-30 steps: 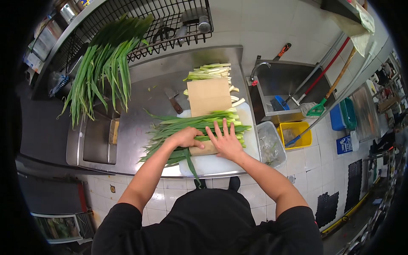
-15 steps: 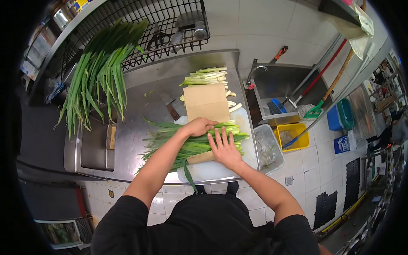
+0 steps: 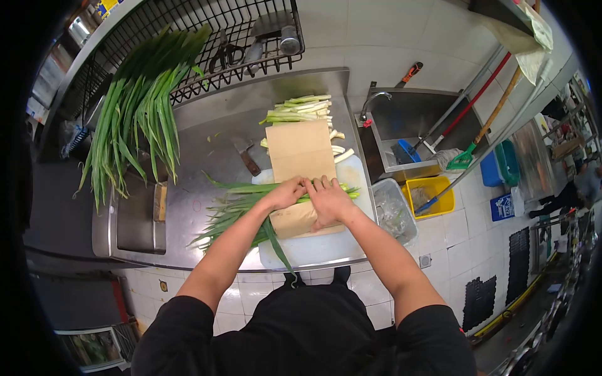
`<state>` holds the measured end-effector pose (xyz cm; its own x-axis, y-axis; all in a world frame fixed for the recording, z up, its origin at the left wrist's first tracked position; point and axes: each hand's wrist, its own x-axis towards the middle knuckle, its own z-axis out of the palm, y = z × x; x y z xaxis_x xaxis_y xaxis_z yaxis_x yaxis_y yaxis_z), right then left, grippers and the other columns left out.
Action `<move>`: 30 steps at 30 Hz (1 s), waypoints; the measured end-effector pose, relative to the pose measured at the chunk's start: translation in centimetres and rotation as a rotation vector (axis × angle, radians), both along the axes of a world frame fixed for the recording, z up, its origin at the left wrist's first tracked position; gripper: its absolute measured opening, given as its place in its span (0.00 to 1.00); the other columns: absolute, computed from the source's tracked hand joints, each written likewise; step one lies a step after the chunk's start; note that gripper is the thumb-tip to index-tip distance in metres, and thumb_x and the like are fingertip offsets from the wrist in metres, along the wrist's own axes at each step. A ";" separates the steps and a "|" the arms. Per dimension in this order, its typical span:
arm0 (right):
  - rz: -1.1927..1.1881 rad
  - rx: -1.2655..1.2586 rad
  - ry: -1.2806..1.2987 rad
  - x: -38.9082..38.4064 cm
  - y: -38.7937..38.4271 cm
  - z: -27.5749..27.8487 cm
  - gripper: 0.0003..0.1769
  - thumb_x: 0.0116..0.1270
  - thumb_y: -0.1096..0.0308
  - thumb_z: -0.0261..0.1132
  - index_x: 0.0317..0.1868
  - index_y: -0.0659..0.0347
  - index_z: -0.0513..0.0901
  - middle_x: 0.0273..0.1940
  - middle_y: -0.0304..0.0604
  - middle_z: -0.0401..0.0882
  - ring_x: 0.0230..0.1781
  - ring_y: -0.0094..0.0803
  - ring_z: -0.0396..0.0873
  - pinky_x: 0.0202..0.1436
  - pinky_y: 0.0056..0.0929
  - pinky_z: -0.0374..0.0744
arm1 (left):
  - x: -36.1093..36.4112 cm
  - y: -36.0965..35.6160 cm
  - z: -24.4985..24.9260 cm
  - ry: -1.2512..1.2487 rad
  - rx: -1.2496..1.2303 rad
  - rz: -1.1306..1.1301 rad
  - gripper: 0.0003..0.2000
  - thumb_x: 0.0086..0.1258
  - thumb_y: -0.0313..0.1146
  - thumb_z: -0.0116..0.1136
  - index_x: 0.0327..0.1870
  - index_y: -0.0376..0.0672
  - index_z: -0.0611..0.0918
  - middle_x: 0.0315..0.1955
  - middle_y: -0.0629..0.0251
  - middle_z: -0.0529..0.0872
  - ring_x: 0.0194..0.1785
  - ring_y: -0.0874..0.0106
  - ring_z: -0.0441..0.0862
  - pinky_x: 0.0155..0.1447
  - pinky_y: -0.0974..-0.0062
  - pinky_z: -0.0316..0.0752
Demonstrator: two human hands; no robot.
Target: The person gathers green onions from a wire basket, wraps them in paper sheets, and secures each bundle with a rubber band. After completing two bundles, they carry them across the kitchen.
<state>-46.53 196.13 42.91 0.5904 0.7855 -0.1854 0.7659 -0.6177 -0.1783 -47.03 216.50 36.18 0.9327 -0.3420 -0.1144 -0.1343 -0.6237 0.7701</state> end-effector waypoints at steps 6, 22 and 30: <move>-0.038 0.002 0.120 1.6 0.8 -0.2 0.74 0.31 0.40 0.85 0.75 0.73 0.60 0.62 0.56 0.75 0.66 0.50 0.73 0.71 0.51 0.65 | 3.1 1.1 0.1 0.176 -0.141 0.387 0.06 0.73 0.23 0.53 0.44 0.33 0.81 0.35 0.57 0.89 0.42 0.70 0.86 0.51 0.67 0.81; -0.039 0.028 0.051 -2.2 0.8 -1.1 0.42 0.39 0.48 0.78 0.53 0.63 0.79 0.47 0.52 0.86 0.52 0.49 0.83 0.64 0.47 0.69 | 5.0 0.0 -0.1 -0.047 0.428 0.306 0.04 0.59 0.30 0.72 0.29 0.43 0.87 0.36 0.50 0.89 0.42 0.54 0.88 0.48 0.59 0.81; 0.023 -0.031 0.025 -3.0 0.2 -3.0 0.41 0.40 0.51 0.77 0.55 0.65 0.78 0.45 0.52 0.85 0.49 0.47 0.82 0.62 0.47 0.69 | -2.0 -2.2 6.0 0.379 0.221 -0.076 0.35 0.66 0.63 0.60 0.63 0.41 0.81 0.53 0.46 0.86 0.59 0.49 0.82 0.67 0.58 0.72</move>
<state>-49.53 196.29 39.94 0.5668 0.7927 -0.2243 0.7758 -0.6052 -0.1786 -49.05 214.33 42.22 0.7837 -0.3370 -0.5217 0.0800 -0.7782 0.6229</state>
